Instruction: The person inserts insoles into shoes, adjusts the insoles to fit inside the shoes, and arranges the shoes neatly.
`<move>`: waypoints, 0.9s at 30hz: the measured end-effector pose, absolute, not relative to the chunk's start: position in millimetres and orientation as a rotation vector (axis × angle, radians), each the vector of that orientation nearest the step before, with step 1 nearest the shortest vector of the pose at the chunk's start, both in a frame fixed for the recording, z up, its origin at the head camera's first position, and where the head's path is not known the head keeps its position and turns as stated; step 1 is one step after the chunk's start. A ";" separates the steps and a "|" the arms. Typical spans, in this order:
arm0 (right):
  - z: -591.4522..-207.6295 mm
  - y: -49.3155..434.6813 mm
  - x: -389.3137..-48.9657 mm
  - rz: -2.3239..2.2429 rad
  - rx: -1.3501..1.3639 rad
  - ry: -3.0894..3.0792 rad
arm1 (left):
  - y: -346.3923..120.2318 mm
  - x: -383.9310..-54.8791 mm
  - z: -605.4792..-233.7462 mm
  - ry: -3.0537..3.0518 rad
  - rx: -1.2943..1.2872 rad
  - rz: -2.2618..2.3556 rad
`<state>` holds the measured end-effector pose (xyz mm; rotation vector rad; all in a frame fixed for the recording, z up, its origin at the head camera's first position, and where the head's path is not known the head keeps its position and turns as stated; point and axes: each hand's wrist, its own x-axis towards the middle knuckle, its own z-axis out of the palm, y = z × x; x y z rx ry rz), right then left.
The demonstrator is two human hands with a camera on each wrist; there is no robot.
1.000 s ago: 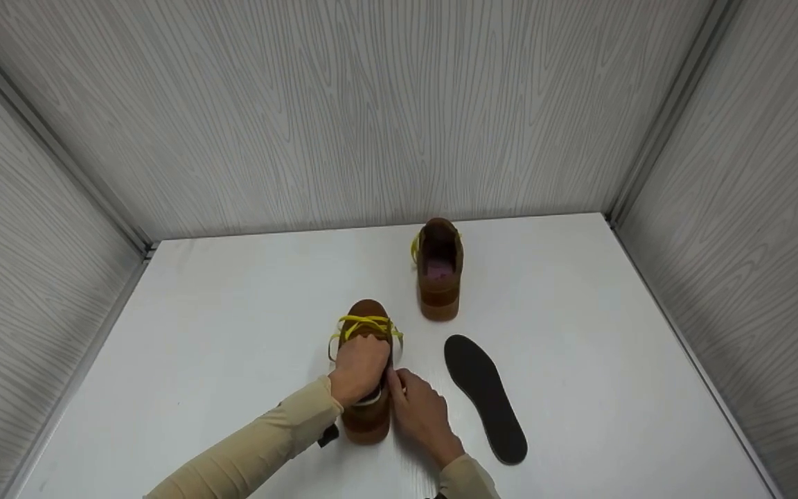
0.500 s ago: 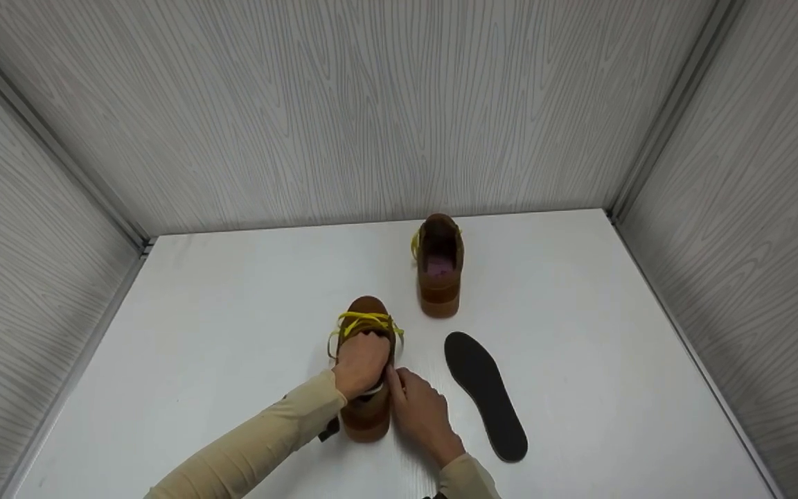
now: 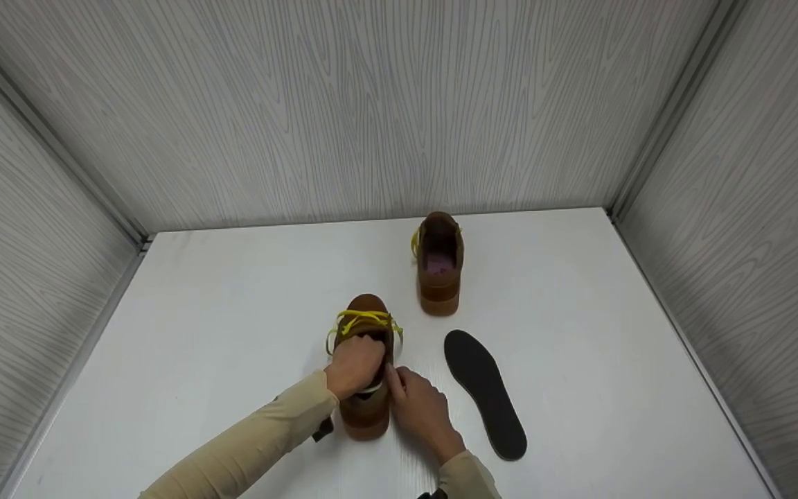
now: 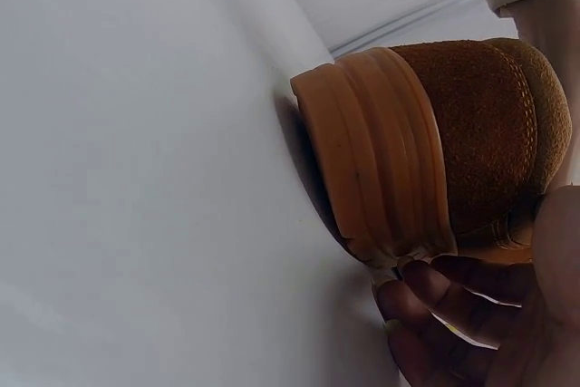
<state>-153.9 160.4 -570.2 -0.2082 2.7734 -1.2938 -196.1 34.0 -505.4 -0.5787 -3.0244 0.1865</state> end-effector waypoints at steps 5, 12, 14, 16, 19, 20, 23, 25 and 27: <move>-570.4 160.5 -153.2 -1.299 -0.180 2.754 | 28.1 -183.9 -486.2 -3.051 -0.711 0.147; -571.1 159.8 -154.8 -1.285 -0.154 2.768 | 8.6 -191.5 -452.2 -3.199 -1.240 -0.122; -571.1 159.6 -155.2 -1.288 -0.135 2.769 | -0.3 -196.7 -447.8 -3.257 -1.342 -0.271; -571.7 159.6 -155.0 -1.282 -0.125 2.771 | -8.4 -200.4 -446.8 -3.286 -1.420 -0.383; -572.6 159.3 -154.0 -1.288 -0.119 2.769 | -16.0 -202.3 -450.5 -3.313 -1.437 -0.519; -572.9 159.3 -153.6 -1.289 -0.121 2.768 | -17.1 -202.5 -452.8 -3.319 -1.423 -0.546; -573.2 158.8 -152.9 -1.297 -0.120 2.763 | -16.5 -201.5 -461.6 -3.317 -1.376 -0.532; -573.6 158.5 -152.4 -1.295 -0.129 2.765 | -13.9 -199.4 -467.9 -3.312 -1.342 -0.469; -574.6 158.0 -152.4 -1.296 -0.137 2.763 | -11.4 -197.5 -472.9 -3.304 -1.328 -0.408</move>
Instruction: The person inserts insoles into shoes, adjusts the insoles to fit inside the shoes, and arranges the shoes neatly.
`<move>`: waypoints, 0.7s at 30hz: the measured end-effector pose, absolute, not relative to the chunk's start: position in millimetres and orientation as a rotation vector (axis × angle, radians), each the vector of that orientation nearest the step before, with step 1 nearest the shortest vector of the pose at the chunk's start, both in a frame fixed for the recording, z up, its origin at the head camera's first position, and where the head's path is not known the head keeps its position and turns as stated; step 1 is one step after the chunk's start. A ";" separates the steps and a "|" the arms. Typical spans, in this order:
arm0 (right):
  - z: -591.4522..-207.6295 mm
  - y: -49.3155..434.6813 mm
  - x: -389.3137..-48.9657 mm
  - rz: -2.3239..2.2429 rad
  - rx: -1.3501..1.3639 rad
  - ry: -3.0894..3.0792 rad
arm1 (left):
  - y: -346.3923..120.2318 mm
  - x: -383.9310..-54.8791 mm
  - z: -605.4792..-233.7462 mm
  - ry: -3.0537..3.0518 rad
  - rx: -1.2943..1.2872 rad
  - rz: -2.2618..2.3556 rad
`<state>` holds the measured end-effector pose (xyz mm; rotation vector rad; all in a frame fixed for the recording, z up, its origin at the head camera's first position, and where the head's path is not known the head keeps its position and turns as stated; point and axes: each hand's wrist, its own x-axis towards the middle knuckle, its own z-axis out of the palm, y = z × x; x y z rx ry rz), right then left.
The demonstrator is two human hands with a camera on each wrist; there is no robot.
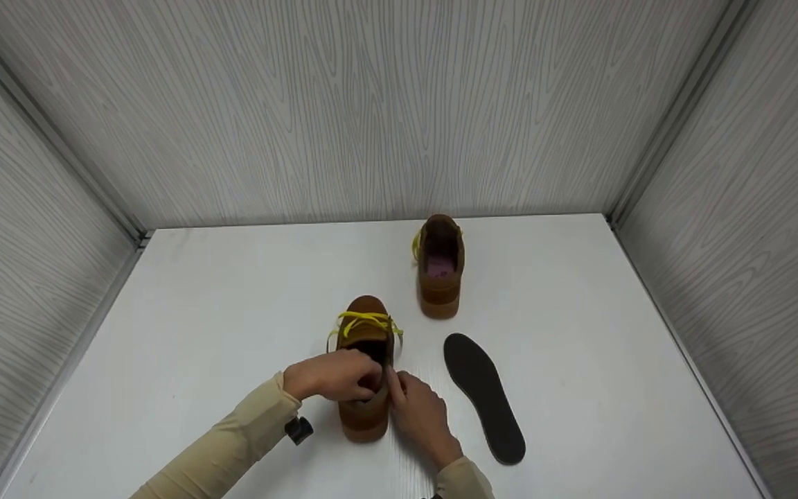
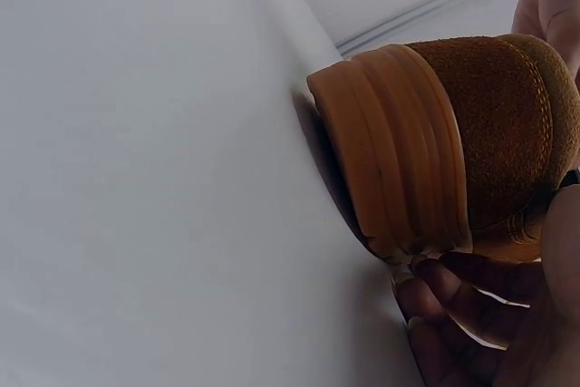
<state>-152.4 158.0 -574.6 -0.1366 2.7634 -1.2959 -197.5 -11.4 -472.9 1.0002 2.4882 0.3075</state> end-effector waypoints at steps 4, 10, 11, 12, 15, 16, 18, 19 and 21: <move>-574.8 157.0 -152.3 -1.320 -0.147 2.744 | -6.9 -195.4 -478.0 2.534 0.982 0.266; -572.8 157.5 -151.7 -1.345 -0.104 2.743 | 1.3 -198.8 -481.8 2.555 0.988 0.180; -572.8 157.6 -151.8 -1.343 -0.103 2.750 | 2.4 -199.2 -481.5 2.547 0.984 0.171; -573.2 157.7 -151.8 -1.341 -0.100 2.751 | 3.2 -199.2 -481.2 2.538 0.967 0.166; -574.5 157.9 -151.8 -1.343 -0.106 2.747 | 5.1 -198.2 -480.6 2.521 0.900 0.170; -574.9 157.9 -151.9 -1.342 -0.108 2.747 | 5.6 -197.5 -480.5 2.522 0.888 0.169; -575.5 158.2 -152.2 -1.338 -0.112 2.747 | 6.0 -196.0 -480.2 2.532 0.866 0.177; -575.4 158.3 -152.4 -1.335 -0.108 2.748 | 6.0 -195.6 -480.6 2.542 0.875 0.176; -574.4 158.5 -152.9 -1.332 -0.101 2.744 | 4.7 -194.3 -481.6 2.571 0.893 0.197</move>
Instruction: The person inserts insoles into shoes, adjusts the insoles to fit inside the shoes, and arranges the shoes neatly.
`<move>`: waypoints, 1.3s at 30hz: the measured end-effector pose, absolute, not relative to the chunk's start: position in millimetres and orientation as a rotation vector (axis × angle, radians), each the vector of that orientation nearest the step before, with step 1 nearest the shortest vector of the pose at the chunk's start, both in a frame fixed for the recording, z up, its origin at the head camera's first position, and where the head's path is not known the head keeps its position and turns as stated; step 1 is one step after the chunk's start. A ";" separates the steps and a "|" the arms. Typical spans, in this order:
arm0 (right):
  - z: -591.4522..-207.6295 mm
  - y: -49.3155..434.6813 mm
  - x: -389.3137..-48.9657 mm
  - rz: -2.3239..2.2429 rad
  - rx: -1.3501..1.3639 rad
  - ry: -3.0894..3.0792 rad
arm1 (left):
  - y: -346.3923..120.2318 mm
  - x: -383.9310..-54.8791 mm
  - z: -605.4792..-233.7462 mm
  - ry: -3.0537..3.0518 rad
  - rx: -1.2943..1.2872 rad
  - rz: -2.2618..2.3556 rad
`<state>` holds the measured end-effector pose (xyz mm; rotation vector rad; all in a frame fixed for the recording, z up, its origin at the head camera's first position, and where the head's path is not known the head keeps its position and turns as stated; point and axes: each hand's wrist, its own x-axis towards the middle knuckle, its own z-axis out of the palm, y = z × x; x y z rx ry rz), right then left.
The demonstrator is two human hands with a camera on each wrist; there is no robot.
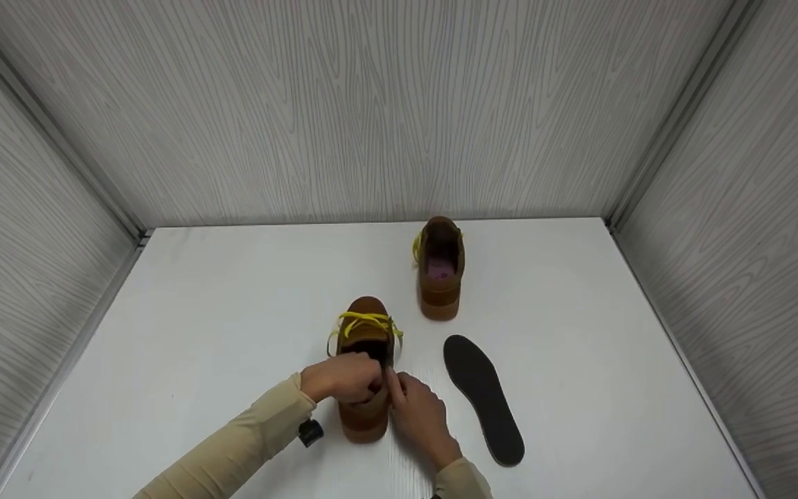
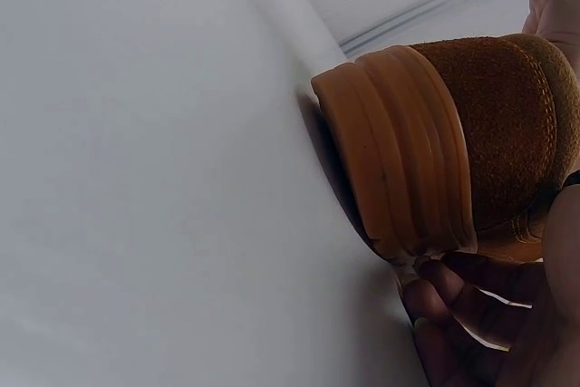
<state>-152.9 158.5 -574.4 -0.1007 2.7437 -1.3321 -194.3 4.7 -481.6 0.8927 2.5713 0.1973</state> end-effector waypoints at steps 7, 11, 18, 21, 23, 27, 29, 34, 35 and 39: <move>-569.7 159.4 -154.4 -1.370 -0.112 2.799 | -4.8 -184.9 -494.1 2.824 1.026 0.495; -563.9 160.0 -157.4 -1.509 -0.161 2.949 | -10.1 -175.3 -495.9 3.083 1.084 0.671; -545.6 154.6 -169.3 -1.490 -0.384 3.204 | -22.7 -175.9 -494.5 3.388 0.789 0.766; -540.8 151.1 -176.0 -1.292 -0.499 3.343 | -28.8 -180.9 -498.2 3.375 0.658 0.694; -538.6 148.6 -180.2 -1.179 -0.560 3.400 | -31.8 -183.7 -501.2 3.348 0.618 0.654; -532.8 145.4 -188.4 -1.056 -0.585 3.431 | -33.8 -190.4 -507.3 3.330 0.610 0.586; -530.6 144.0 -191.6 -1.010 -0.565 3.427 | -33.9 -193.6 -510.6 3.343 0.615 0.549; -529.2 140.1 -196.7 -0.918 -0.512 3.410 | -32.9 -198.6 -517.0 3.372 0.634 0.500; -529.2 139.2 -197.6 -0.906 -0.506 3.410 | -32.3 -199.6 -517.9 3.377 0.638 0.496; -529.8 137.0 -201.0 -0.857 -0.482 3.400 | -30.1 -202.7 -520.4 3.398 0.661 0.465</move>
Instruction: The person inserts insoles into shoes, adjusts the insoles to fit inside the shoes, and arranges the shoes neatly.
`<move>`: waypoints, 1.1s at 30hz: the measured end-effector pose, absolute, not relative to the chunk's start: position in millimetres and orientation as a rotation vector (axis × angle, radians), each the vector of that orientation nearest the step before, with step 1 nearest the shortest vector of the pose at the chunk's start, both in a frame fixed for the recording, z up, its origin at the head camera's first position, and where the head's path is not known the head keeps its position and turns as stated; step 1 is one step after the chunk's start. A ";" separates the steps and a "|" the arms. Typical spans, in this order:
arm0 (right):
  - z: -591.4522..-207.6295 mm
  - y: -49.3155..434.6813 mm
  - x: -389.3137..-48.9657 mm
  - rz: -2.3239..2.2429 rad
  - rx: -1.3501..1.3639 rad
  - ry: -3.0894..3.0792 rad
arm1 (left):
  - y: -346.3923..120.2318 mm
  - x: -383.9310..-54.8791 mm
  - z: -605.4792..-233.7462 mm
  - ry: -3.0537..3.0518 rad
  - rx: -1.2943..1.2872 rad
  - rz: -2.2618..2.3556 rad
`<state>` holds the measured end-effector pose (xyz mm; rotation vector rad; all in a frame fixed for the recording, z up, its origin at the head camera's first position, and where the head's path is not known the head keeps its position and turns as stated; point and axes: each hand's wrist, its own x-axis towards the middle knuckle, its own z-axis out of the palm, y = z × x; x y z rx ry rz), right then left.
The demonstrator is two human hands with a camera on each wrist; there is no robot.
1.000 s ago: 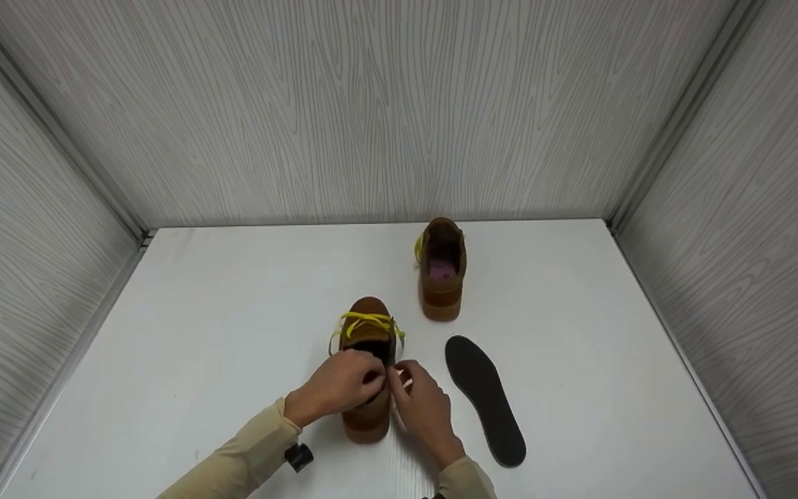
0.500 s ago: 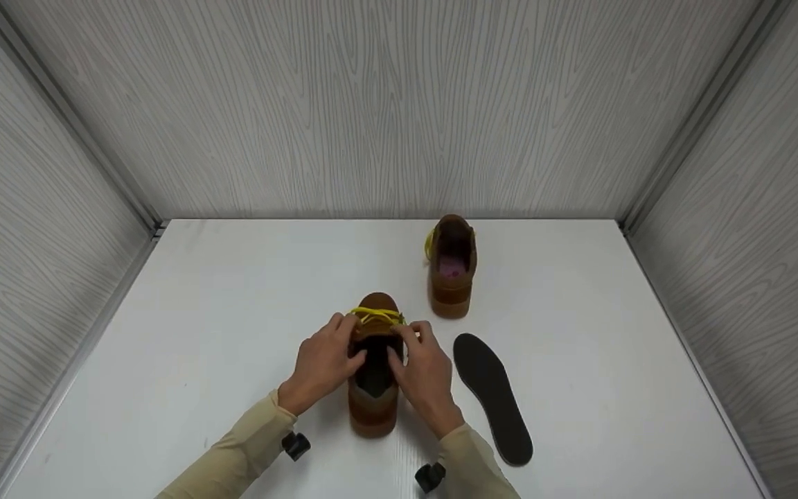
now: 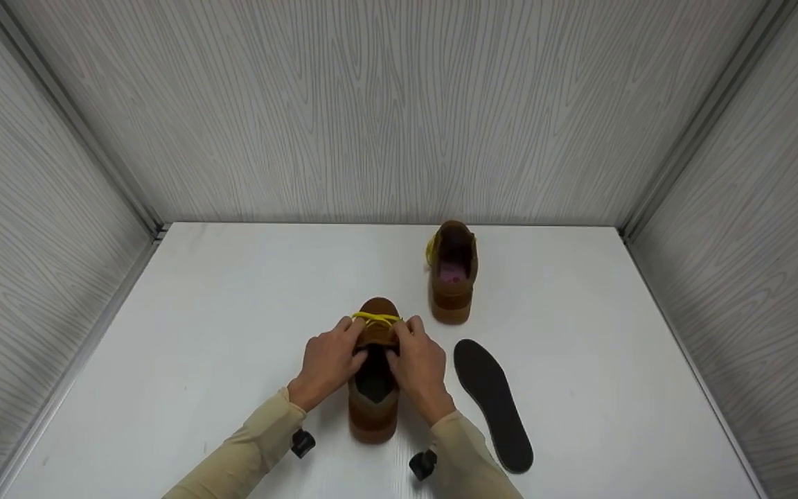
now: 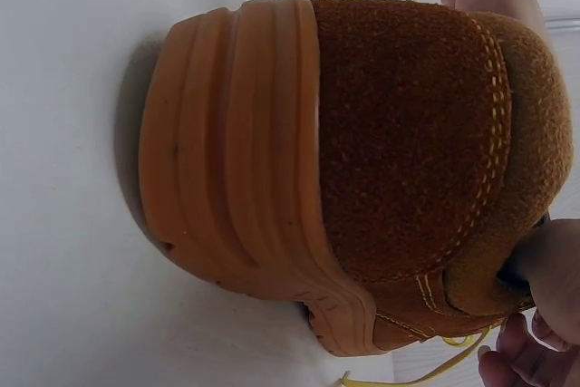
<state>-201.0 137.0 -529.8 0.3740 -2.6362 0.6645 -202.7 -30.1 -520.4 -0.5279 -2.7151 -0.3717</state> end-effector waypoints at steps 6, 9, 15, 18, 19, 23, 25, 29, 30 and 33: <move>-535.3 133.1 -202.6 0.646 0.359 -2.715 | -28.0 -200.4 -525.0 -2.725 -0.516 -0.377; -535.8 130.1 -202.4 0.662 0.375 -2.751 | -26.3 -198.7 -522.3 -2.771 -0.469 -0.439; -535.0 127.7 -203.4 0.709 0.403 -2.806 | -24.0 -198.6 -516.5 -2.860 -0.398 -0.563; -534.6 127.8 -204.3 0.737 0.398 -2.804 | -23.2 -199.2 -513.6 -2.896 -0.378 -0.559; -534.3 127.8 -204.5 0.747 0.394 -2.799 | -22.8 -199.3 -512.5 -2.903 -0.372 -0.553; -533.6 126.9 -205.4 0.768 0.375 -2.790 | -21.0 -200.1 -509.5 -2.909 -0.363 -0.515; -533.2 125.5 -205.6 0.767 0.373 -2.799 | -20.0 -200.3 -508.2 -2.908 -0.367 -0.514; -533.0 123.1 -206.1 0.785 0.369 -2.826 | -19.3 -200.7 -506.5 -2.917 -0.384 -0.543; -533.2 123.0 -206.5 0.792 0.365 -2.827 | -19.6 -200.8 -506.5 -2.914 -0.396 -0.545; -534.4 124.9 -207.4 0.835 0.385 -2.796 | -22.9 -200.3 -507.9 -2.874 -0.450 -0.564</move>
